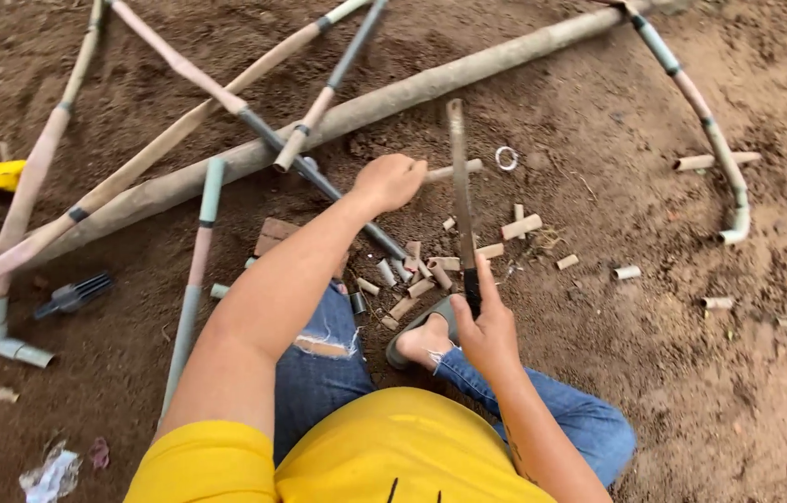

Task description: Cutting thin bamboo sticks into small segments using a hand saw while sitting on the ground.

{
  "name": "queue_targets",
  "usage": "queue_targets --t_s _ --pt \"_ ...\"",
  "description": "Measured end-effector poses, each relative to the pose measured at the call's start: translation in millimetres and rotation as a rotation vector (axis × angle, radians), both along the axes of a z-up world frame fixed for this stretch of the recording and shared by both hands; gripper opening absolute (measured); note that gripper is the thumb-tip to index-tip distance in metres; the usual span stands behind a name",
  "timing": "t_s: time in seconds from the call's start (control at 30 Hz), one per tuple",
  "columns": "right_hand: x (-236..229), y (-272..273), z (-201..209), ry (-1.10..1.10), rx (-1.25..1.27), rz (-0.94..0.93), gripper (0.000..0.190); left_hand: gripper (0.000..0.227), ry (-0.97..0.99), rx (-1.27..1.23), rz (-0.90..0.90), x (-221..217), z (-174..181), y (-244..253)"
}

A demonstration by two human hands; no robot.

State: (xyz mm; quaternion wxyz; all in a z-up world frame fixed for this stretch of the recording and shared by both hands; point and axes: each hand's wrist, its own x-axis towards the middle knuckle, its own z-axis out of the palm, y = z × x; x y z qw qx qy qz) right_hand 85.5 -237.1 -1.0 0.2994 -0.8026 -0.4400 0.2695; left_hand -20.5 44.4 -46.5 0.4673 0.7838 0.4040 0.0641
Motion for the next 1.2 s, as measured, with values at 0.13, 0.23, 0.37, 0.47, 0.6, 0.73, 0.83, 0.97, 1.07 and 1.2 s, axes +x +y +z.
queue_targets --t_s 0.13,0.23,0.37,0.47,0.6,0.73,0.83,0.97,1.07,1.2 --pt "-6 -1 1 -0.020 0.020 0.004 0.075 0.065 -0.098 0.032 -0.059 4 -7 12" --pt "-5 0 0 -0.005 0.065 0.017 0.074 0.064 -0.092 0.065 -0.070 2 0 10" --pt "-6 1 3 0.020 -0.009 0.063 0.076 0.062 -0.064 0.088 -0.080 1 -1 10" --pt "-5 0 -3 -0.010 -0.008 0.084 0.079 0.064 -0.036 0.108 -0.075 1 -3 9" --pt "0 -4 -11 -0.006 0.002 0.102 0.075 0.069 0.004 0.119 -0.060 -2 4 1" --pt "-2 -4 -4 -0.065 -0.013 0.112 0.072 0.070 0.043 0.110 -0.041 -1 6 0" --pt "-1 -7 -8 -0.114 -0.007 0.139 0.071 0.069 0.056 0.121 -0.014 -3 13 -2" --pt "-3 -11 -8 -0.074 0.024 0.099 0.070 0.071 0.068 0.112 0.017 -4 25 -7" --pt "-5 -15 -11 -0.010 0.098 0.020 0.069 0.071 0.055 0.128 0.024 -4 26 -9" --pt "0 -18 -21 0.001 0.239 -0.052 0.070 0.067 0.035 0.208 0.030 -4 24 -11"
